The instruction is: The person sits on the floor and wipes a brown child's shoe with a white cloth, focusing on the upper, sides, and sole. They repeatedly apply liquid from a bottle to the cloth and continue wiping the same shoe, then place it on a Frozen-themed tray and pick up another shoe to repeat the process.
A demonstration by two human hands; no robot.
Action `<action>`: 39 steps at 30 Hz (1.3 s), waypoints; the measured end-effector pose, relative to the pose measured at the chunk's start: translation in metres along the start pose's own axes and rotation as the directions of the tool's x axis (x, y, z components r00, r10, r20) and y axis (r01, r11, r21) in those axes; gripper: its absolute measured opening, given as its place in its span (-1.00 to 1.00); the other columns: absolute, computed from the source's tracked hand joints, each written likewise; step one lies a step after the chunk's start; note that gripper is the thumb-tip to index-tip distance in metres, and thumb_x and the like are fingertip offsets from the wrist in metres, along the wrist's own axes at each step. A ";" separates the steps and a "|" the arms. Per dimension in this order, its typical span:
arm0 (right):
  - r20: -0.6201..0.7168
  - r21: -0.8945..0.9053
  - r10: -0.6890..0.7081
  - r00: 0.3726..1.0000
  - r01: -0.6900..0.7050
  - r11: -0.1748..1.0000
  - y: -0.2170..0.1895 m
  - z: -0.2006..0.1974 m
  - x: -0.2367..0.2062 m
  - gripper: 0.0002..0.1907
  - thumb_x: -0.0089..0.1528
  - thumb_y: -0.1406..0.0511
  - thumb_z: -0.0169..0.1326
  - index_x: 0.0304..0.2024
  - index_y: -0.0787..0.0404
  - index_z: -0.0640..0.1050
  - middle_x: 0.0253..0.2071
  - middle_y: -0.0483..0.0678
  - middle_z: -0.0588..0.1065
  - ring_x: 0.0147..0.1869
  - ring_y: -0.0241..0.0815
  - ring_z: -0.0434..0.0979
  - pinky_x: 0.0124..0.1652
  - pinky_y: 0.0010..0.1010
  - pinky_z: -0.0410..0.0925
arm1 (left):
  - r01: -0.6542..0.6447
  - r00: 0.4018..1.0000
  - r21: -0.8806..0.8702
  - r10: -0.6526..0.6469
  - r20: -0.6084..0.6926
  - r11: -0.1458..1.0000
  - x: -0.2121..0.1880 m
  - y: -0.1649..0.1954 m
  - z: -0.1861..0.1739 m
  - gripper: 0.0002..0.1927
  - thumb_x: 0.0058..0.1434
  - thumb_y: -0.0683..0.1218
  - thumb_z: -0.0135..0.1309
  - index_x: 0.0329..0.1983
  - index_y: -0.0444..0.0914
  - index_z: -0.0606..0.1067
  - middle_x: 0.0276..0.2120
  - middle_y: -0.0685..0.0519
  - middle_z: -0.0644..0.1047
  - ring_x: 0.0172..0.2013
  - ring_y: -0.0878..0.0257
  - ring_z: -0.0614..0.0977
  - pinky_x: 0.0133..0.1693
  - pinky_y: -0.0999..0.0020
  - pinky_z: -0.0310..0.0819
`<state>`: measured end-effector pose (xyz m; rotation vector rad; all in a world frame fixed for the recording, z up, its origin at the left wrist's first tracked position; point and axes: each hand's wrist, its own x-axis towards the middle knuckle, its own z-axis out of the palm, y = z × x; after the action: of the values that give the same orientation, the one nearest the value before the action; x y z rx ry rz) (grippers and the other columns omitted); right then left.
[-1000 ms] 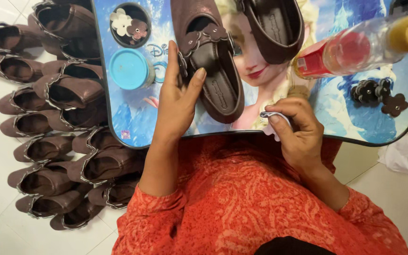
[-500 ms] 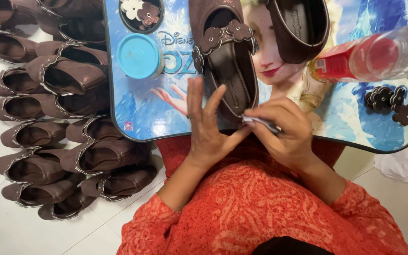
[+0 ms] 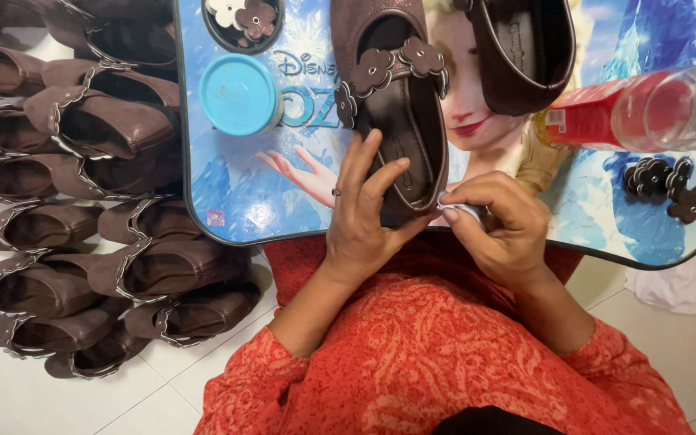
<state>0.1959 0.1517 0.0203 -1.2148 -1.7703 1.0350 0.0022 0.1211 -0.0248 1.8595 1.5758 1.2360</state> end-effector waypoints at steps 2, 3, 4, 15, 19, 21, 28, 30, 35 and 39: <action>0.028 0.062 -0.044 0.999 0.042 0.997 0.005 -0.002 0.000 -0.86 0.27 0.51 0.19 -0.12 0.31 0.58 -0.13 -0.04 0.53 -0.05 -0.29 0.56 -0.05 -0.50 0.39 | -0.002 1.000 -0.003 0.002 -0.007 1.000 0.003 0.000 -0.002 -0.12 0.08 0.06 0.53 0.37 -0.09 0.27 0.49 -0.10 0.17 0.50 -0.20 0.22 0.52 -0.06 0.18; 0.010 0.036 -0.002 1.000 0.002 0.999 0.008 -0.002 0.001 -0.86 0.28 0.51 0.19 -0.11 0.31 0.59 -0.14 -0.05 0.53 -0.05 -0.29 0.55 -0.05 -0.50 0.39 | -0.001 1.000 -0.002 0.001 -0.005 1.000 0.005 0.000 -0.003 -0.14 0.08 0.07 0.52 0.35 -0.09 0.29 0.48 -0.10 0.18 0.50 -0.21 0.22 0.52 -0.06 0.17; -0.009 0.012 0.040 0.999 -0.040 0.999 0.011 -0.001 0.001 -0.86 0.29 0.51 0.19 -0.10 0.32 0.60 -0.15 -0.05 0.54 -0.06 -0.28 0.54 -0.04 -0.50 0.38 | 0.000 1.000 0.000 0.000 -0.002 1.000 0.005 0.001 -0.005 -0.16 0.07 0.07 0.52 0.34 -0.08 0.30 0.48 -0.10 0.18 0.49 -0.22 0.22 0.52 -0.07 0.17; -0.033 -0.035 0.023 0.999 -0.024 0.999 0.017 0.005 0.004 -0.89 0.27 0.49 0.21 -0.14 0.33 0.60 -0.19 -0.04 0.54 -0.13 -0.29 0.54 -0.14 -0.50 0.37 | -0.073 0.997 0.022 0.073 0.030 0.997 0.019 0.025 -0.019 -0.55 0.15 0.06 0.45 0.01 -0.15 0.55 0.23 0.01 0.41 0.34 -0.06 0.37 0.38 0.08 0.29; 0.064 -0.036 -0.040 0.997 0.043 0.998 0.015 0.003 0.006 -0.90 0.20 0.49 0.20 -0.23 0.31 0.59 -0.24 -0.06 0.55 -0.20 -0.30 0.55 -0.23 -0.50 0.37 | -0.110 0.993 0.053 0.108 0.053 0.992 0.030 0.029 -0.026 -0.66 0.17 -0.02 0.40 -0.07 -0.20 0.57 0.05 0.01 0.52 0.22 -0.02 0.45 0.30 0.10 0.33; 0.113 -0.052 -0.081 0.990 0.087 0.995 0.014 0.001 0.005 -0.89 0.15 0.49 0.21 -0.26 0.31 0.58 -0.27 -0.06 0.54 -0.23 -0.30 0.55 -0.26 -0.49 0.37 | -0.140 0.989 0.035 0.139 0.049 0.989 0.033 0.028 -0.029 -0.72 0.17 -0.06 0.39 -0.15 -0.22 0.55 -0.05 0.02 0.54 0.17 0.00 0.48 0.28 0.10 0.34; -0.028 0.242 0.252 0.967 -0.238 0.941 0.021 0.004 -0.002 -0.83 0.25 0.48 0.17 -0.10 0.27 0.56 -0.27 -0.07 0.59 -0.34 -0.36 0.54 -0.39 -0.52 0.35 | -0.251 0.965 0.010 0.251 -0.069 0.968 0.012 0.011 -0.049 -0.74 0.06 -0.12 0.36 -0.40 -0.16 0.44 -0.25 0.09 0.49 -0.03 0.14 0.54 0.19 0.07 0.46; -0.094 0.358 0.331 0.939 -0.278 0.891 0.019 0.008 -0.001 -0.80 0.32 0.48 0.18 -0.01 0.26 0.53 -0.24 -0.08 0.58 -0.31 -0.40 0.55 -0.33 -0.57 0.37 | -0.258 0.965 0.033 0.259 -0.051 0.966 0.003 0.006 -0.046 -0.73 0.10 -0.10 0.38 -0.33 -0.16 0.45 -0.17 0.07 0.50 0.02 0.10 0.53 0.19 0.10 0.45; -0.173 0.242 0.087 0.981 -0.043 0.969 -0.016 0.014 0.017 -0.81 0.39 0.50 0.28 -0.04 0.29 0.51 -0.12 -0.05 0.52 -0.20 -0.44 0.48 -0.20 -0.63 0.36 | -0.126 0.962 -0.019 0.118 -0.246 0.992 -0.016 -0.011 -0.017 -0.52 0.04 0.04 0.40 -0.20 -0.17 0.33 -0.04 -0.04 0.45 0.09 -0.06 0.46 0.20 0.04 0.34; 0.142 -0.274 -0.350 0.926 0.377 0.885 -0.060 0.022 0.044 -0.60 0.20 0.37 0.34 0.05 0.30 0.54 0.04 0.08 0.54 0.09 -0.02 0.58 0.06 -0.25 0.42 | -0.181 0.916 0.003 0.170 -0.365 0.984 -0.031 -0.028 -0.006 -0.42 0.08 0.13 0.41 -0.10 -0.12 0.27 0.00 -0.01 0.39 0.10 -0.03 0.42 0.23 0.06 0.33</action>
<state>0.1428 0.1758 0.0721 -0.9596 -2.1797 0.6259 -0.0175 0.0985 -0.0547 1.8640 1.5809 1.7607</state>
